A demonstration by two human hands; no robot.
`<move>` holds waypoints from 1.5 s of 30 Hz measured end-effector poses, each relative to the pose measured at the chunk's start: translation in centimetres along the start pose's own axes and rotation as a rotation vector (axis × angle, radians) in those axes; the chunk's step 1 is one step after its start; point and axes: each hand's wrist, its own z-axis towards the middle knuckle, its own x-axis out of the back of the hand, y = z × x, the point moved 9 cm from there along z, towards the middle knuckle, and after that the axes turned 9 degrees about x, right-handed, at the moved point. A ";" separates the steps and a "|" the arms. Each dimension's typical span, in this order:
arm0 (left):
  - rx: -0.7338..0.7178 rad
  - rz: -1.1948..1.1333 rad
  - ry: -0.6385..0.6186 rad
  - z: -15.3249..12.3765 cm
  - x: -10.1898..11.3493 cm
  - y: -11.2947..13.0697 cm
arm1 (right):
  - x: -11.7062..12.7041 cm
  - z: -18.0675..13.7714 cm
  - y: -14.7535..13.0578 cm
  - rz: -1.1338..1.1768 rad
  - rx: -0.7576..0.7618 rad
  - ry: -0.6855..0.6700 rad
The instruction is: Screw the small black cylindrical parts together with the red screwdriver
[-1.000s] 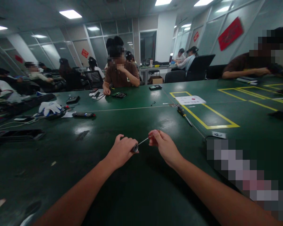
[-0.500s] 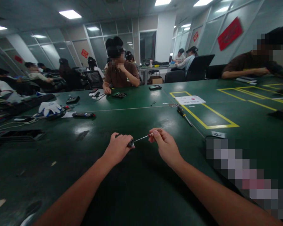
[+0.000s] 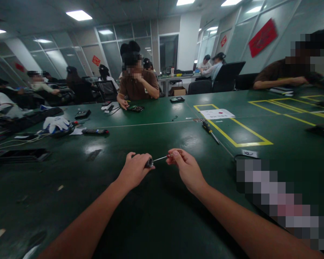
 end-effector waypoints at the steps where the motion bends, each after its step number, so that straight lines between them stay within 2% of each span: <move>1: 0.003 -0.012 0.000 0.0 0.0 -0.1 | 0.0 0.0 0.1 0.019 -0.011 0.010; 5: 0.015 -0.060 0.007 0.0 0.0 -0.4 | -0.1 -0.1 0.0 0.069 -0.038 0.021; 11: 0.018 -0.074 0.012 0.0 0.0 -0.5 | -1.0 -0.4 0.2 0.187 -0.127 -0.040; 15: 0.003 -0.079 0.007 0.0 -0.2 -0.4 | -1.4 -0.5 0.2 0.333 -0.168 -0.016; 19: 0.012 -0.113 0.004 0.1 -0.3 -0.6 | -1.5 -0.6 0.2 0.366 -0.181 -0.016; 23: 0.016 -0.138 0.016 0.1 -0.2 -0.7 | -1.4 -0.7 0.2 0.311 -0.158 -0.013; 29: -0.019 -0.123 0.018 -0.3 -0.1 0.2 | -0.3 -0.7 -0.2 0.209 -0.107 0.113; 33: -0.067 -0.075 0.015 -0.6 -0.2 1.0 | -0.2 -0.4 0.0 0.187 -0.116 0.088; 37: -0.105 0.054 -0.003 -0.3 -0.5 1.0 | 0.3 0.9 0.0 -0.019 -0.078 -0.037; 38: -0.093 0.078 0.004 -0.1 -0.4 0.7 | 0.8 1.2 0.0 -0.069 -0.068 -0.031; 41: -0.042 0.093 0.030 0.3 0.0 -0.1 | 2.7 1.8 -0.2 -0.108 -0.041 0.096; 45: -0.025 0.057 0.002 0.2 -0.1 -0.1 | 2.0 1.4 -0.8 -0.046 0.005 0.061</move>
